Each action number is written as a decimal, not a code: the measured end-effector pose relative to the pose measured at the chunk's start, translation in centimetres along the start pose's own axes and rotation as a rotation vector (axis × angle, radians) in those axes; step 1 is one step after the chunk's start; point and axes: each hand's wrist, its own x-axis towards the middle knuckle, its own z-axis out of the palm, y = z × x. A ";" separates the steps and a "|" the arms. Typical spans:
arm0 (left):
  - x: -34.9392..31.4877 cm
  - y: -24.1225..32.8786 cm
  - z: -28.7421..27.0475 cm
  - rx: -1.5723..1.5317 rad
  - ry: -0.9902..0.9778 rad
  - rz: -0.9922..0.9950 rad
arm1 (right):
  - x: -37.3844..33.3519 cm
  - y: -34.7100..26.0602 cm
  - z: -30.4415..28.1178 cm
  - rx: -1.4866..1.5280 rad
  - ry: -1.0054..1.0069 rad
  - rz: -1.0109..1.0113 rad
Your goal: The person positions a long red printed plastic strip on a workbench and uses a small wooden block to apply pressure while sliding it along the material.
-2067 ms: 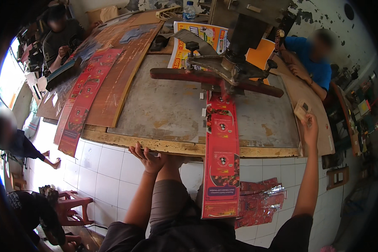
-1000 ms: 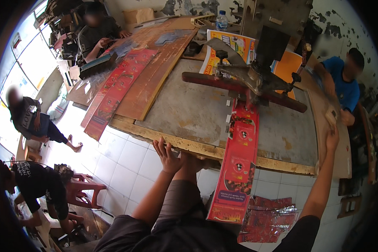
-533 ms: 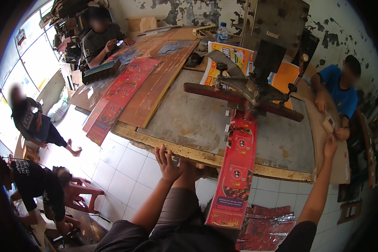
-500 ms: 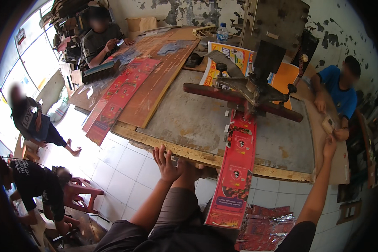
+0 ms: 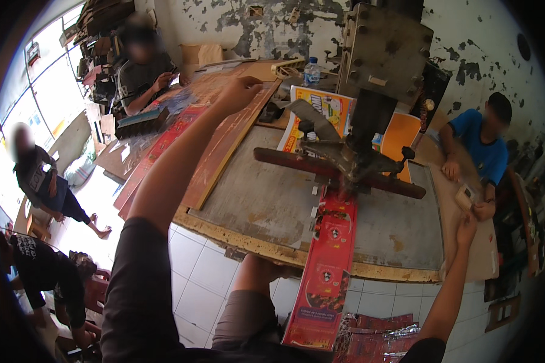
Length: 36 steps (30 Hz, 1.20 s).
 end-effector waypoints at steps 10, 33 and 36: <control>11.4 -0.8 15.0 0.472 -0.128 0.142 | -0.8 -2.5 -2.6 0.000 -0.018 0.118; -1.2 -1.2 -1.0 0.428 0.185 0.314 | -0.9 -0.8 -0.5 0.112 0.040 0.029; -8.6 -3.3 -6.8 0.480 0.213 0.311 | -0.9 -2.1 -0.3 0.091 0.023 0.076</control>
